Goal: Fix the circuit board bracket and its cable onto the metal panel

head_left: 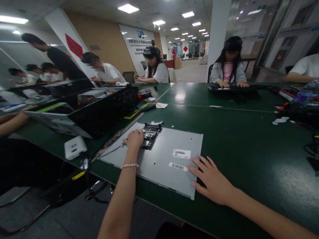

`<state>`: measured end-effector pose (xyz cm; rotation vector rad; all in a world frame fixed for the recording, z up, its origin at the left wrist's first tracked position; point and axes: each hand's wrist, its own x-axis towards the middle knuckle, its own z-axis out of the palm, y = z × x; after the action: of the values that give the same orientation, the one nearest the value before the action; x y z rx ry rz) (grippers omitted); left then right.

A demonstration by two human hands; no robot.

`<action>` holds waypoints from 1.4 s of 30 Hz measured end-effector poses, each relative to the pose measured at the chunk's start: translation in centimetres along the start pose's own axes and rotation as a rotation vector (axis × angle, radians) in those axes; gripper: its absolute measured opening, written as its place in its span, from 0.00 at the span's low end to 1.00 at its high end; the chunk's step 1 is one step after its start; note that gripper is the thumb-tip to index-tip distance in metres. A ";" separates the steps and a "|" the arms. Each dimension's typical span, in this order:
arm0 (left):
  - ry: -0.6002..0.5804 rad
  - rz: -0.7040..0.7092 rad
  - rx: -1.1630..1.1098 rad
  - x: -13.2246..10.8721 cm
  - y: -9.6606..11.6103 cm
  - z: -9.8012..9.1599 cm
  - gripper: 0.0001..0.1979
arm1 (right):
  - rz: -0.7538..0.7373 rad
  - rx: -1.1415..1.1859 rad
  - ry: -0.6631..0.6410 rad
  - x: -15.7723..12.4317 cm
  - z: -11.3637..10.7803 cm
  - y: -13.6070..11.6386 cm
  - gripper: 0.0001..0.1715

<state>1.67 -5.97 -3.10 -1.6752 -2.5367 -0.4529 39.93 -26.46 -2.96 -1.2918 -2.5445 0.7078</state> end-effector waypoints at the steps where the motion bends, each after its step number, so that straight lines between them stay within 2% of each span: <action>1: 0.001 0.002 -0.004 0.0 -0.1 0.0 0.23 | 0.001 0.003 0.000 0.0 0.0 0.0 0.33; 6: -0.002 0.006 -0.020 -0.1 -0.3 -0.1 0.25 | 0.010 0.010 0.005 -0.1 0.2 0.2 0.33; 9: 0.020 -0.041 -0.025 -0.1 -0.8 -0.6 0.28 | 0.011 0.022 0.010 -0.1 0.2 0.0 0.33; 12: 0.060 -0.129 -0.013 0.2 -1.9 -1.5 0.30 | 0.011 0.057 0.019 -0.2 0.3 -0.1 0.33; 16: 0.026 -0.183 0.035 0.4 -4.5 -2.5 0.27 | 0.018 0.171 0.078 -0.3 0.6 0.3 0.31; 19: 0.003 -0.145 0.067 0.0 -6.3 -2.8 0.25 | 0.112 0.437 0.198 -0.2 0.8 0.8 0.32; 22: -0.012 -0.081 0.102 -0.6 -7.3 -2.8 0.23 | 0.295 0.870 0.309 -0.2 0.8 0.9 0.38; 24: -0.016 -0.056 0.108 -1.0 -7.5 -2.8 0.22 | 0.360 1.150 0.352 -0.2 0.9 0.8 0.42; 27: -0.006 -0.044 0.110 -1.4 -7.2 -2.6 0.21 | 0.294 1.471 0.401 -0.3 1.0 0.2 0.46; 30: -0.009 -0.044 0.118 -1.6 -6.7 -2.6 0.21 | 0.224 1.645 0.386 -0.3 0.8 -0.6 0.48; 36: -0.013 -0.030 0.143 -2.2 -5.9 -2.8 0.22 | 0.183 1.593 0.348 -0.7 0.1 -1.1 0.50; 42: -0.016 -0.007 0.046 -2.2 -6.5 -2.7 0.24 | 0.203 1.479 0.341 -2.1 0.1 -0.6 0.45</action>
<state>-3.59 -11.05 -2.31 -1.6616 -2.5448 -0.3806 40.74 -28.50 -2.63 -0.8894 -0.9899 1.6884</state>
